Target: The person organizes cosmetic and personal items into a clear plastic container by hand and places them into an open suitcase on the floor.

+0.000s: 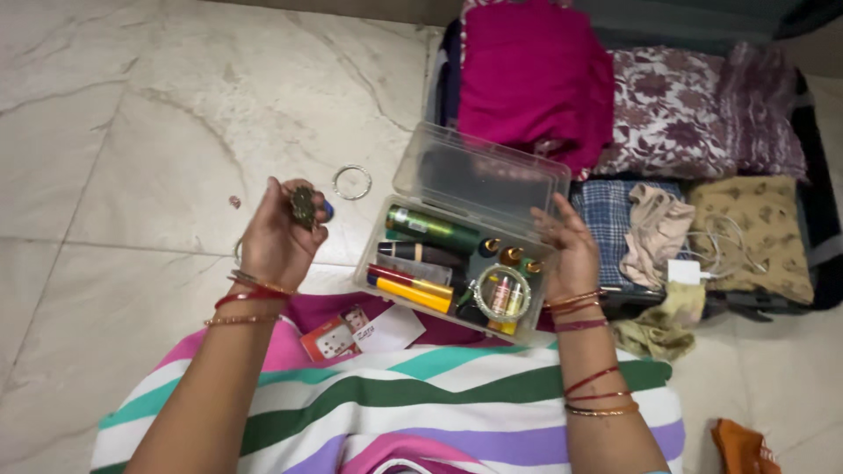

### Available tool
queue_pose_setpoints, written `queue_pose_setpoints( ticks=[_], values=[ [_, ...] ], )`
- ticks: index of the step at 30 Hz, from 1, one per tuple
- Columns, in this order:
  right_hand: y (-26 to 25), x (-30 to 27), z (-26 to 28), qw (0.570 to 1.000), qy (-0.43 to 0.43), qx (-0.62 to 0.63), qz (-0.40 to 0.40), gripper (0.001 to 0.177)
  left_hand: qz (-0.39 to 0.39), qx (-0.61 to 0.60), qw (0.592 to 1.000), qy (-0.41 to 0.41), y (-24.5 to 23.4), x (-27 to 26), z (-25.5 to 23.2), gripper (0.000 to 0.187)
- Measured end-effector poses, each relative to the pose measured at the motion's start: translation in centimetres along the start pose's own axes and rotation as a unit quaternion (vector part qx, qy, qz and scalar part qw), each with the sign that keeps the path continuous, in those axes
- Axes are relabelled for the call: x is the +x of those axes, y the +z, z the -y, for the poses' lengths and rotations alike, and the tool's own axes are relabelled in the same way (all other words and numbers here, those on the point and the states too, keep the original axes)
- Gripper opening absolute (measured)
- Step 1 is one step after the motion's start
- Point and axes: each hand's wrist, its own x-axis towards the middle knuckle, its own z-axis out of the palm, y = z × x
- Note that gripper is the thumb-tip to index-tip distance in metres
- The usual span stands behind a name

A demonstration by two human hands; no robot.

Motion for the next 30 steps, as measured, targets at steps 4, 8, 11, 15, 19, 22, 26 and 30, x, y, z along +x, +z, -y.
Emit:
queue_pose_setpoints(
  ticks=[4, 8, 11, 15, 19, 22, 26, 30],
  values=[
    [0.7, -0.4, 0.4, 1.000, 0.008, -0.022, -0.009, 0.063, 0.007, 0.161, 0.984, -0.076, 4.2, -1.8, 2.5, 0.032],
    [1.5, -0.7, 1.0, 1.000, 0.024, 0.015, -0.011, 0.061, 0.111, 0.113, 0.964, -0.214, 8.2, -3.4, 4.7, 0.041],
    [1.6, -0.8, 1.1, 1.000, 0.024, 0.002, -0.013, 0.062, 0.102, 0.076, 0.962, -0.243, 10.7, -3.9, 6.1, 0.040],
    [1.5, -0.7, 0.9, 0.999, 0.024, 0.012, -0.018, 0.059, 0.062, 0.028, 0.968, -0.241, 11.7, -4.1, 8.7, 0.036],
    [1.3, -0.5, 0.8, 1.000, 0.023, 0.012, -0.015, 0.062, 0.006, -0.013, 0.969, -0.247, 10.6, -3.6, 12.2, 0.031],
    [1.1, -0.4, 0.6, 0.999, 0.028, 0.015, -0.014, 0.063, 0.053, -0.037, 0.972, -0.227, 9.5, -3.4, 14.2, 0.021],
    [0.8, -0.3, 0.4, 1.000, 0.010, 0.010, -0.009, 0.064, 0.032, -0.081, 0.969, -0.232, 9.5, -3.2, 15.2, 0.016],
    [0.8, -0.4, 0.3, 1.000, 0.023, -0.005, -0.015, 0.063, -0.011, -0.072, 0.971, -0.227, 9.8, -3.4, 14.7, 0.015]
  ],
)
